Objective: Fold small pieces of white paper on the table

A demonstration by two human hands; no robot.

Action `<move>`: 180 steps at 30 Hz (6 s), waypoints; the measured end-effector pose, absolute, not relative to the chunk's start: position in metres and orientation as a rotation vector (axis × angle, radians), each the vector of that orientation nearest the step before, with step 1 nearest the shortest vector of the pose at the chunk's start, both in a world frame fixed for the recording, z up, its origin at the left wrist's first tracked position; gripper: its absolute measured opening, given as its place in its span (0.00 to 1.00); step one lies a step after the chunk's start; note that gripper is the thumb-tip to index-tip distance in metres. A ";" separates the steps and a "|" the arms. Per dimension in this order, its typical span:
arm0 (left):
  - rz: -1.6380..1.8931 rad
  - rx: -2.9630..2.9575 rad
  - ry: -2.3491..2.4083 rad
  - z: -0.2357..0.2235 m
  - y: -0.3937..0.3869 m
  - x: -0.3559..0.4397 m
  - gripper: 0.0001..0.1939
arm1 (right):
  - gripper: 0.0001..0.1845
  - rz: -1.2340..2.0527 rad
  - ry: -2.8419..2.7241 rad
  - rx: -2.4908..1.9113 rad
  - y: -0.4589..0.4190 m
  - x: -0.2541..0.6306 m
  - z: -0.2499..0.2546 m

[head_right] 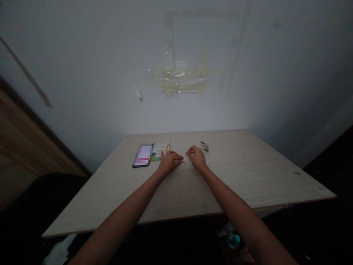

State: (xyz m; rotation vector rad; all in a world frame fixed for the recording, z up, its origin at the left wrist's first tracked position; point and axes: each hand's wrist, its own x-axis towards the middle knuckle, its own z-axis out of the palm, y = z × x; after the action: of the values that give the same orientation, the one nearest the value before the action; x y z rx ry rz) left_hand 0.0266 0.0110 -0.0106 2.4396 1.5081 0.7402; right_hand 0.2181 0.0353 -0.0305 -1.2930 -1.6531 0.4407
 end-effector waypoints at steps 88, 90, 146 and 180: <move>0.588 2.408 1.770 -0.001 0.003 0.029 0.12 | 0.11 0.772 -1.832 -1.093 0.021 0.228 -0.023; 0.604 2.405 1.781 -0.002 0.004 0.030 0.13 | 0.10 0.737 -1.866 -1.108 0.020 0.229 -0.021; 0.620 2.329 1.760 0.000 0.005 0.033 0.10 | 0.07 0.341 -1.775 -1.375 0.037 0.216 -0.024; 0.651 2.304 1.785 -0.002 0.003 0.033 0.11 | 0.10 0.655 -1.727 -1.213 0.037 0.222 -0.029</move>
State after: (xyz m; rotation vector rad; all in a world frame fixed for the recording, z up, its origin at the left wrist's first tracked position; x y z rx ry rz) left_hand 0.0331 0.0029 -0.0020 2.3041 1.7854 0.6506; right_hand 0.2217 0.0368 -0.0287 -1.2128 -1.7274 0.6545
